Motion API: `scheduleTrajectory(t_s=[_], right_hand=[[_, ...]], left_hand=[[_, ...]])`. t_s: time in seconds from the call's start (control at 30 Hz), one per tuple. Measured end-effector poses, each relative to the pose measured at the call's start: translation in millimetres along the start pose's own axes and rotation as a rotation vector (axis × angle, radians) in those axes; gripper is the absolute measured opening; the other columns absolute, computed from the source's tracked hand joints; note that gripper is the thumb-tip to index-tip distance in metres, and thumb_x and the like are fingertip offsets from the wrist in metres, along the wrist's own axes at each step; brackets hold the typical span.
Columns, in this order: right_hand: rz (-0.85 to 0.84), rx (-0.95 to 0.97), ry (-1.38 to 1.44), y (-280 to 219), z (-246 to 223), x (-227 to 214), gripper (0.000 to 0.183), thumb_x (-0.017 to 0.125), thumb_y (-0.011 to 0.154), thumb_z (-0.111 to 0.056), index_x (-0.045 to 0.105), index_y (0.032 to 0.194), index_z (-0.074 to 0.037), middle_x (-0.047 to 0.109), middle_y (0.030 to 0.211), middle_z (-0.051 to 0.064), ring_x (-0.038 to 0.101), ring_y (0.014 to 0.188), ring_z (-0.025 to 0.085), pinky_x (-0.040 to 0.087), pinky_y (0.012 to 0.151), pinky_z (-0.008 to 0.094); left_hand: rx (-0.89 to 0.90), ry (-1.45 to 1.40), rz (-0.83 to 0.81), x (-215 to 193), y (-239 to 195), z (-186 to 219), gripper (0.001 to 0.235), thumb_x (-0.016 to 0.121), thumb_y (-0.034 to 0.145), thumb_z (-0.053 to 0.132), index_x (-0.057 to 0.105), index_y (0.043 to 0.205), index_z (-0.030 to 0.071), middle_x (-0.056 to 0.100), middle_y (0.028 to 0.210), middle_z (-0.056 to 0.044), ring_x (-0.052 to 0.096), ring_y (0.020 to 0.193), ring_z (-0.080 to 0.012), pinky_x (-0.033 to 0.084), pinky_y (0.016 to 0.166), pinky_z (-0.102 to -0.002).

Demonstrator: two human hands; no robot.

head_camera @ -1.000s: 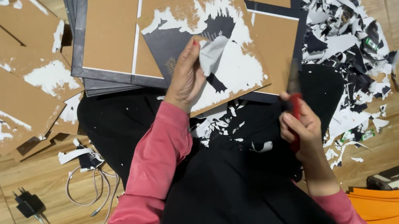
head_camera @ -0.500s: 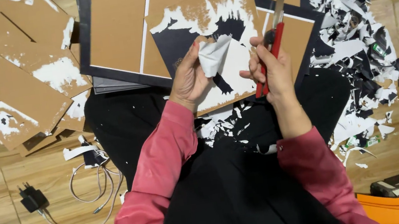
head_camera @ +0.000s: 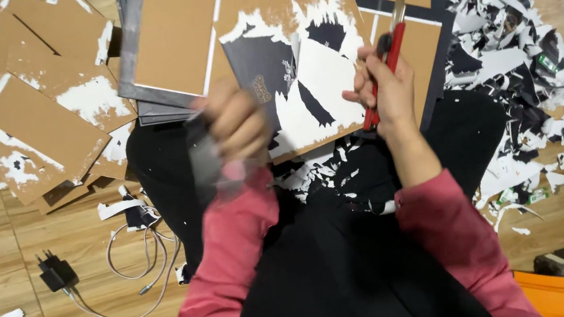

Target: Trimming and peeling excess paper from printed cardboard sheets using a utility knife

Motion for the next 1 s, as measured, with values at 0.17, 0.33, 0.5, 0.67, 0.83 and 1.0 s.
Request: scheduleTrajectory(t_s=[0.17, 0.33, 0.5, 0.67, 0.83, 1.0], right_hand=[[-0.038, 0.009, -0.007, 12.8, 5.4, -1.6, 0.019, 0.048, 0.088, -0.016, 0.052, 0.101, -0.002, 0.052, 0.055, 0.007, 0.034, 0.030, 0.003, 0.059, 0.051, 0.033], [-0.046, 0.062, -0.009, 8.5, 8.7, -5.6, 0.020, 0.046, 0.089, -0.015, 0.052, 0.104, -0.003, 0.053, 0.054, 0.009, 0.035, 0.028, 0.004, 0.061, 0.057, 0.038], [-0.069, 0.090, -0.013, 5.5, 7.4, -7.3, 0.019, 0.048, 0.089, -0.014, 0.054, 0.102, -0.002, 0.052, 0.054, 0.010, 0.037, 0.028, 0.005, 0.061, 0.056, 0.038], [-0.082, 0.086, 0.019, 8.9, 12.0, -11.3, 0.019, 0.048, 0.089, -0.014, 0.053, 0.102, -0.002, 0.053, 0.055, 0.010, 0.037, 0.028, 0.005, 0.060, 0.055, 0.039], [-0.055, 0.086, 0.040, 9.4, 7.5, -8.7, 0.019, 0.049, 0.088, -0.014, 0.053, 0.101, -0.001, 0.053, 0.055, 0.011, 0.037, 0.028, 0.005, 0.060, 0.055, 0.039], [-0.062, 0.125, 0.035, 7.2, -0.4, -5.4, 0.019, 0.048, 0.088, -0.014, 0.053, 0.100, 0.000, 0.053, 0.054, 0.011, 0.037, 0.027, 0.005, 0.060, 0.053, 0.039]], left_hand=[[-0.361, 0.953, 0.587, 4.2, -184.8, 2.3, 0.036, 0.033, 0.088, 0.024, 0.044, 0.122, 0.017, 0.046, 0.126, 0.002, 0.040, 0.121, -0.0122, 0.024, 0.106, -0.029], [-0.370, 1.232, 0.194, 107.0, -167.2, 43.5, 0.028, 0.043, 0.085, 0.028, 0.049, 0.109, 0.015, 0.053, 0.117, -0.002, 0.047, 0.111, -0.0198, 0.032, 0.095, -0.033], [-0.140, 1.926, 0.007, 125.8, -28.4, 32.4, 0.035, 0.052, 0.082, 0.047, 0.060, 0.074, 0.014, 0.061, 0.061, -0.002, 0.059, 0.055, -0.0186, 0.046, 0.052, -0.031], [0.514, 2.368, 0.476, 41.9, 40.9, 9.6, 0.046, 0.065, 0.062, 0.057, 0.048, 0.075, 0.016, 0.050, 0.066, -0.003, 0.053, 0.062, -0.0253, 0.036, 0.054, -0.040], [0.797, 2.605, 0.426, 0.7, 60.6, 10.0, 0.017, 0.057, 0.076, 0.029, 0.048, 0.070, 0.017, 0.045, 0.061, 0.000, 0.049, 0.056, -0.0194, 0.036, 0.049, -0.034], [0.715, 1.872, 0.287, 13.3, 47.1, 32.8, 0.028, 0.042, 0.092, 0.026, 0.044, 0.067, 0.012, 0.042, 0.058, -0.007, 0.051, 0.057, -0.0278, 0.041, 0.052, -0.033]])
Point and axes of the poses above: each hand's wrist, its own y-axis towards the middle knuckle, its own x-axis out of the palm, z = x × y, the point moved 1 cm from there along y, towards the middle knuckle
